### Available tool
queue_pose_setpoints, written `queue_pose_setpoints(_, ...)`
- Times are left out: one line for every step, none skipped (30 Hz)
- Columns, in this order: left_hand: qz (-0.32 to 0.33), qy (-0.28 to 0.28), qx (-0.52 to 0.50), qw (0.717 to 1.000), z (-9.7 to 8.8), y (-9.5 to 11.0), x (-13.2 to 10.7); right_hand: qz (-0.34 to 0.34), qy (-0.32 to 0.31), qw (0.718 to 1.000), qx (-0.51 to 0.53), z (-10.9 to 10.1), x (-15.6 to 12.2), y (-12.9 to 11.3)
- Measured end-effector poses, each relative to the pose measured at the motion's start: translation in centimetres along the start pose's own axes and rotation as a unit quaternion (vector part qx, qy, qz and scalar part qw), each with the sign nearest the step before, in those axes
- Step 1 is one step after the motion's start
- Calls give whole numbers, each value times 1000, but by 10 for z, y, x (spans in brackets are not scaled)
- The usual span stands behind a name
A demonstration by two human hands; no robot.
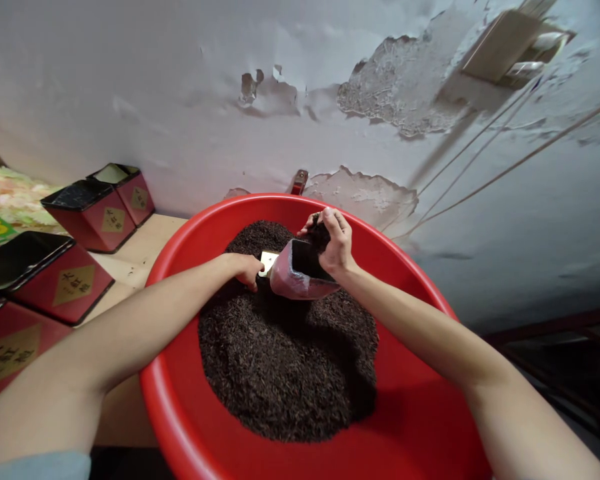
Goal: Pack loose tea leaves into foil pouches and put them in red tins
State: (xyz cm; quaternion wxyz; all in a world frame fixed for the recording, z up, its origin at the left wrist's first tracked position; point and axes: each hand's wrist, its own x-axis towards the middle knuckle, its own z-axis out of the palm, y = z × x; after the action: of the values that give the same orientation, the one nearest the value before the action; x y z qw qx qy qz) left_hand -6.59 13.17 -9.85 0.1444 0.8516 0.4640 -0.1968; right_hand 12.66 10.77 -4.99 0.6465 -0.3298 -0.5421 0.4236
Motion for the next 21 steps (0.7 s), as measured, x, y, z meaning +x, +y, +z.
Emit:
queue_pose_setpoints(0, 0, 3, 1000, 0, 0, 0, -1, -5, 1000, -1, 0, 0, -1)
queue_pose_setpoints(0, 2, 3, 1000, 1, 0, 1, -3, -10, 1000, -4, 0, 0, -2)
queue_pose_setpoints(1, 5, 2, 1000, 1, 0, 1, -4, -14, 1000, -8, 1, -1, -3)
queue_pose_setpoints(1, 6, 0, 1000, 1, 0, 0, -6, -18, 1000, -11, 1, -1, -5)
queue_pose_setpoints(1, 6, -3, 1000, 1, 0, 0, -7, -22, 1000, -14, 1, -1, -6)
queue_pose_setpoints(1, 4, -5, 1000, 1, 1, -1, -6, -24, 1000, -13, 2, -2, -8)
queue_pose_setpoints(1, 0, -6, 1000, 0, 1, -2, -4, -23, 1000, -8, 3, -2, -10)
queue_pose_setpoints(1, -5, -5, 1000, -1, 2, -3, -2, -21, 1000, 1, 3, -3, -12)
queue_pose_setpoints(0, -10, -3, 1000, -2, 3, -4, -1, -18, 1000, 13, 4, -4, -13)
queue_pose_setpoints(-1, -16, -1, 1000, -3, 4, -5, 1, -19, 1000, 24, 4, -4, -14)
queue_pose_setpoints(-2, -21, 2, 1000, -4, 5, -6, 3, -24, 999, 32, 4, -5, -15)
queue_pose_setpoints(-4, -26, 4, 1000, -5, 6, -7, 6, -33, 999, 35, 4, -6, -16)
queue_pose_setpoints(-5, -28, 4, 1000, -6, 7, -9, 10, -45, 998, 32, 3, -7, -16)
queue_pose_setpoints(-4, -26, 3, 1000, -7, 7, -9, 15, -57, 998, 22, 1, -8, -16)
queue_pose_setpoints(-2, -24, 1, 1000, -8, 7, -10, 20, -69, 997, 5, -2, -9, -16)
queue_pose_setpoints(-1, -20, -2, 1000, -9, 7, -11, 22, -80, 996, -18, -5, -11, -17)
queue_pose_setpoints(0, -15, -5, 1000, -10, 8, -11, 20, -93, 994, -48, -9, -13, -18)
queue_pose_setpoints(1, -12, -8, 1000, -10, 8, -12, 14, -107, 990, -87, -14, -17, -20)
queue_pose_setpoints(1, -10, -10, 1000, -10, 8, -12, 0, -121, 984, -134, -18, -22, -23)
queue_pose_setpoints(1, -9, -12, 1000, -10, 9, -12, -22, -135, 973, -185, -22, -28, -27)
queue_pose_setpoints(0, -8, -13, 1000, -10, 10, -12, -52, -147, 959, -237, -26, -34, -30)
